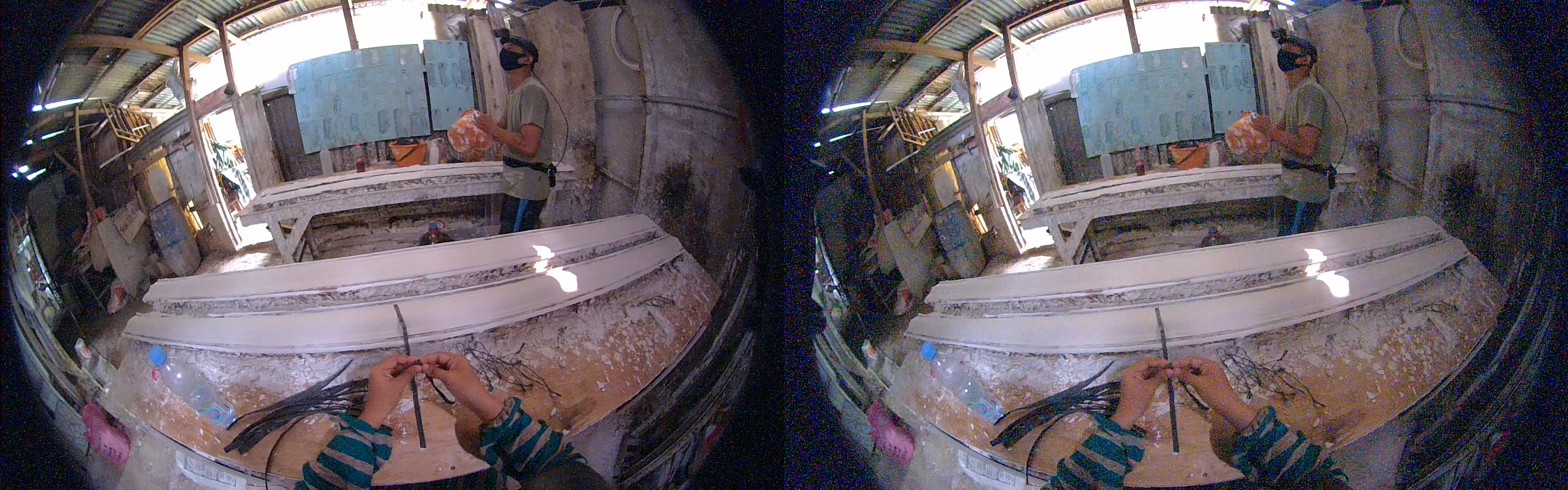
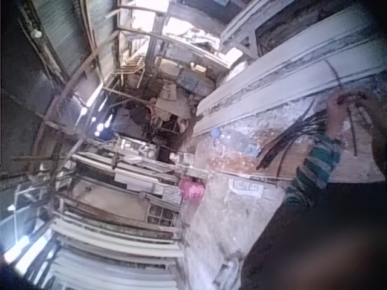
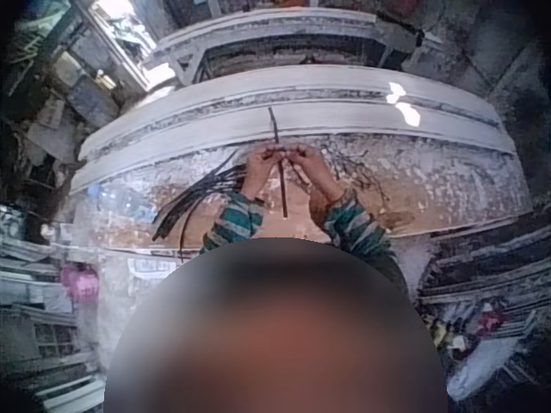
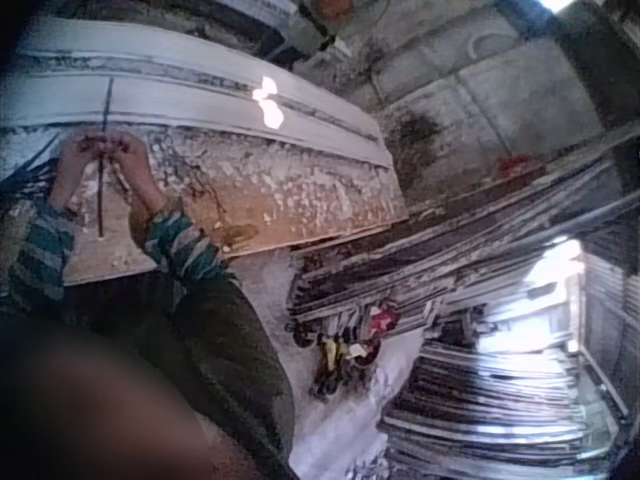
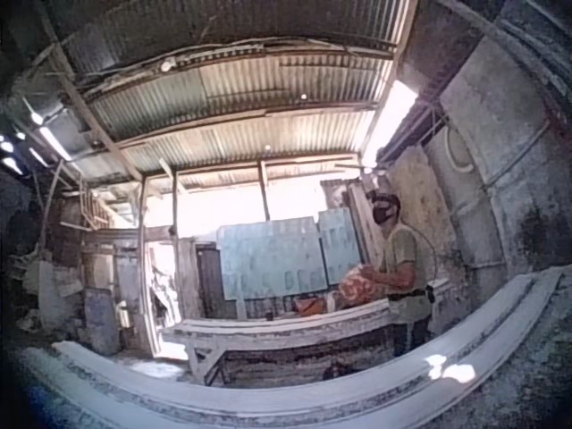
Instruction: The person repeatedly strips the outer insulation from black cables by hand, peeling the sheath off and setting the stripped pieces aside. A coworker in the background handles a bag and works on a separate surface.
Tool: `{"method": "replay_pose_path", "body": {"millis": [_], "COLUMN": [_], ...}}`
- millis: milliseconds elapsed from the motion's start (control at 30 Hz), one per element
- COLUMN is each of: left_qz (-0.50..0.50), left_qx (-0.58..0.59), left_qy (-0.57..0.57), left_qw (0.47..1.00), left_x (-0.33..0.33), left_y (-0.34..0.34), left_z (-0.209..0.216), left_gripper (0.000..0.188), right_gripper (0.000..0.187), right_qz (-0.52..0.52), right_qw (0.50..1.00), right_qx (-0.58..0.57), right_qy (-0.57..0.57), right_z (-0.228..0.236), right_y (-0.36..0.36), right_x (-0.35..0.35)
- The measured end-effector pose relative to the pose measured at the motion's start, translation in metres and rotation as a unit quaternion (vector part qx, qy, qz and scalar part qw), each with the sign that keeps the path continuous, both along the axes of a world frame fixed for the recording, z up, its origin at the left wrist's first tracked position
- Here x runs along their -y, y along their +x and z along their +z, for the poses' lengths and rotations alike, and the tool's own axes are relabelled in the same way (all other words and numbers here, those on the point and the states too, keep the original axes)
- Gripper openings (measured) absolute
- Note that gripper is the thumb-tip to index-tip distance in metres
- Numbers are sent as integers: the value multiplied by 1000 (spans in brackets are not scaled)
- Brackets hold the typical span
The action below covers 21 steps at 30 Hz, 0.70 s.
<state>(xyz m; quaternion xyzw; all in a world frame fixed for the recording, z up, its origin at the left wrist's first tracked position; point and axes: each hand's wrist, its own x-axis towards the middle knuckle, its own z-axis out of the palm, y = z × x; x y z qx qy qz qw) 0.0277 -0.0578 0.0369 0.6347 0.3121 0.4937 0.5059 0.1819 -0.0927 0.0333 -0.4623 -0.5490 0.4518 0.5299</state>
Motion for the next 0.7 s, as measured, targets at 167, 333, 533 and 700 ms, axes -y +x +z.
{"method": "replay_pose_path", "body": {"millis": [167,333,533,700], "left_qz": [35,45,67,46], "left_qx": [-31,-10,-78,-127], "left_qy": [28,43,85,85], "left_qw": [998,998,991,987], "left_x": [2,4,5,7], "left_y": [1,3,1,-6], "left_z": [-4,-6,1,13], "left_gripper": [10,9,6,6], "right_gripper": [22,17,16,18], "right_qz": [-20,-39,-30,9], "right_qw": [999,997,993,997], "right_qx": [40,40,0,14], "right_qy": [23,52,111,80], "right_z": [-3,-7,-7,-4], "right_y": [2,-1,-8,-9], "right_x": [-3,-4,1,3]}}
